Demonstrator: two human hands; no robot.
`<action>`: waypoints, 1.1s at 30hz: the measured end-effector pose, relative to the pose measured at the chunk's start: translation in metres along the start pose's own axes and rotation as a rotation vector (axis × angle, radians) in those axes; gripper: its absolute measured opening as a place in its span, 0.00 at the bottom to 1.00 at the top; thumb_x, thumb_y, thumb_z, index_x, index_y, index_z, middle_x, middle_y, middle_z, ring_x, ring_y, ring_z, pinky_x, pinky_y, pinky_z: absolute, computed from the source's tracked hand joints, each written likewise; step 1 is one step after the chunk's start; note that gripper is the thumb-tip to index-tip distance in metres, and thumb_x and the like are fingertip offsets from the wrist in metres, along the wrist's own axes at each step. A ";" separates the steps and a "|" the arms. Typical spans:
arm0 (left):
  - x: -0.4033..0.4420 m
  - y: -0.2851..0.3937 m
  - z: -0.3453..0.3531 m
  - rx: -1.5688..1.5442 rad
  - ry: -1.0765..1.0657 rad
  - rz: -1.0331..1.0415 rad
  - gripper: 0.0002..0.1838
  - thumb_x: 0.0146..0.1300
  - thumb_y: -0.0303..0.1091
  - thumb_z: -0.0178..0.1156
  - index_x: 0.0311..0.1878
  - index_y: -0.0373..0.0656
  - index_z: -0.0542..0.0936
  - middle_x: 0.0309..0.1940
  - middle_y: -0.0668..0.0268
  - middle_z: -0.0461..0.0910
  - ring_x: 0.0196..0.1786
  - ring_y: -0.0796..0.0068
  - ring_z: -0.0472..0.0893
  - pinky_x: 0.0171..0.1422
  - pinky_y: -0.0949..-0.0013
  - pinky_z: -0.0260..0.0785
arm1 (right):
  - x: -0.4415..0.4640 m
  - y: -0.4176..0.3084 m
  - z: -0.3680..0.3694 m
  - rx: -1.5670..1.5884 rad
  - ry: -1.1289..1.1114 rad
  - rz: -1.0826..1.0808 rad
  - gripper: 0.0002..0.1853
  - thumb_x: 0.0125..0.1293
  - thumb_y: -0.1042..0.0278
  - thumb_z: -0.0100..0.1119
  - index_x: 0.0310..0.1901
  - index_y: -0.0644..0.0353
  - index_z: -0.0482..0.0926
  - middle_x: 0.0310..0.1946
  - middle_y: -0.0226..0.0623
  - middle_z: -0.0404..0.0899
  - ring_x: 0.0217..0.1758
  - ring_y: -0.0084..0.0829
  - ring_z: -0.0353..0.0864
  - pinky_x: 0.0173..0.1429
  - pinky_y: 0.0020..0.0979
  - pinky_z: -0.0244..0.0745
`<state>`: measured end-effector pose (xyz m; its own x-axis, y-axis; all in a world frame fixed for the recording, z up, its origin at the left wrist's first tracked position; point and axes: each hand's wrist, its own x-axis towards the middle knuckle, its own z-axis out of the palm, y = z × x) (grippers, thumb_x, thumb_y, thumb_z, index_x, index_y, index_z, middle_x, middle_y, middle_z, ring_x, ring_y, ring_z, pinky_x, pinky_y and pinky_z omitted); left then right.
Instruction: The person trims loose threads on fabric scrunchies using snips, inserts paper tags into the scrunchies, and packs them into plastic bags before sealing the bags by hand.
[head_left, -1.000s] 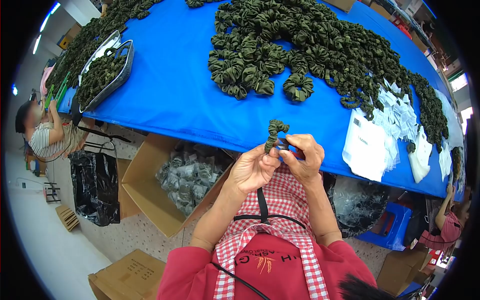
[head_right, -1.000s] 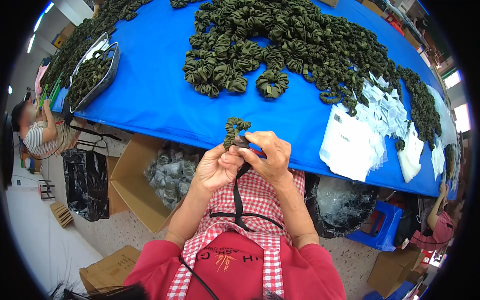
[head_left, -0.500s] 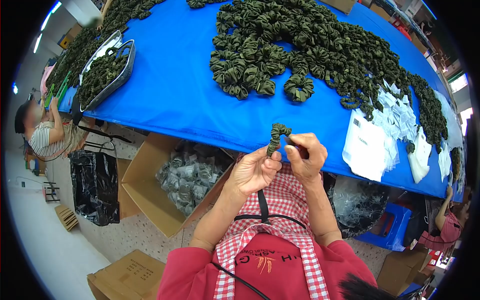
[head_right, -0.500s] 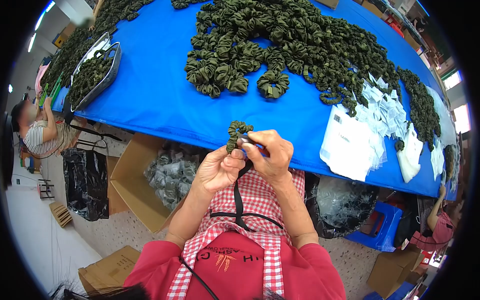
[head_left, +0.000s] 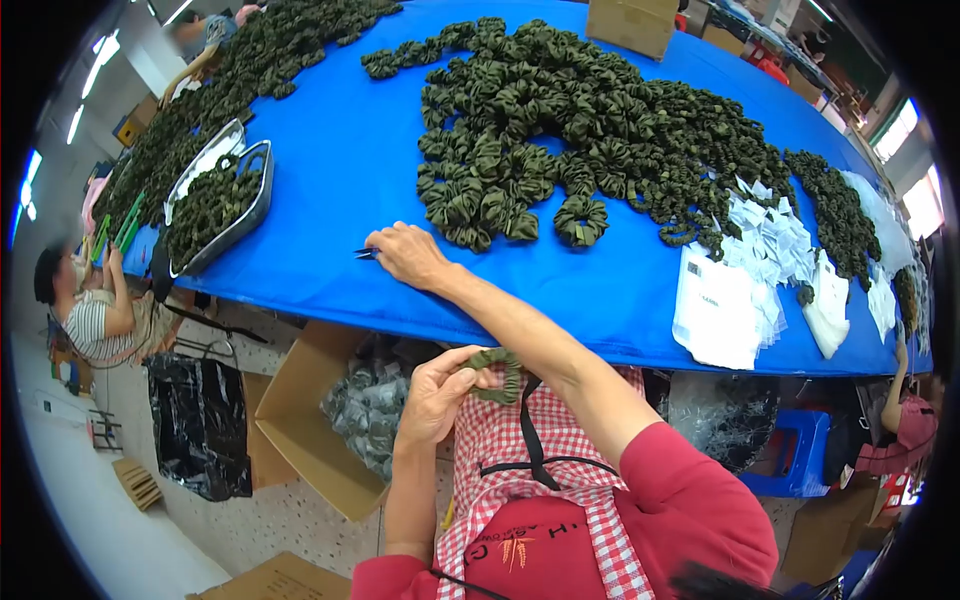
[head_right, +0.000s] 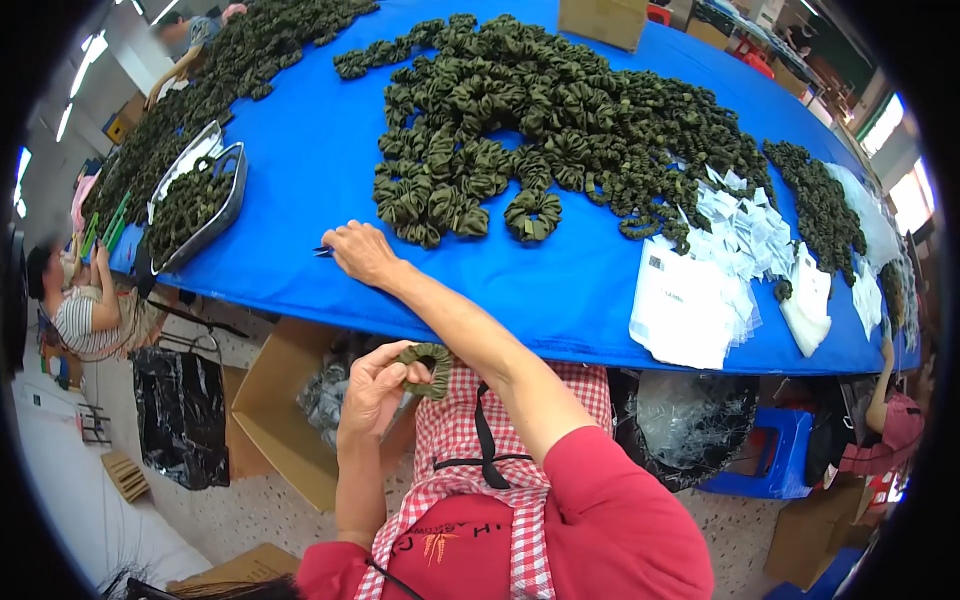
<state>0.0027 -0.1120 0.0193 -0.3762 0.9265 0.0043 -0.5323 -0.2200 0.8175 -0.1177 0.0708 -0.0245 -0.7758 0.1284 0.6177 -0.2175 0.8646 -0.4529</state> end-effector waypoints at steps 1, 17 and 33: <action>0.002 0.002 -0.003 -0.034 0.050 0.042 0.19 0.69 0.29 0.59 0.58 0.28 0.75 0.39 0.57 0.82 0.43 0.69 0.83 0.54 0.63 0.77 | 0.002 0.002 -0.001 -0.083 0.012 -0.055 0.10 0.64 0.70 0.55 0.46 0.55 0.80 0.39 0.43 0.82 0.42 0.46 0.82 0.47 0.47 0.79; 0.109 -0.028 0.041 -0.081 -0.181 0.025 0.38 0.71 0.36 0.59 0.77 0.39 0.51 0.46 0.62 0.81 0.52 0.75 0.78 0.63 0.68 0.68 | -0.148 -0.050 -0.228 0.476 0.226 0.750 0.08 0.67 0.73 0.62 0.45 0.65 0.79 0.31 0.30 0.82 0.32 0.20 0.77 0.38 0.25 0.73; 0.103 0.035 0.069 0.117 -0.264 -0.055 0.34 0.74 0.30 0.52 0.79 0.46 0.50 0.23 0.76 0.67 0.23 0.88 0.61 0.28 0.82 0.53 | -0.139 -0.092 -0.278 1.156 0.595 0.723 0.15 0.71 0.72 0.52 0.56 0.58 0.64 0.20 0.25 0.66 0.22 0.19 0.65 0.36 0.25 0.72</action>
<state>-0.0027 -0.0028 0.0885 -0.1311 0.9867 0.0956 -0.4498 -0.1452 0.8812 0.1743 0.1083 0.1101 -0.6303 0.7724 0.0788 -0.4598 -0.2895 -0.8395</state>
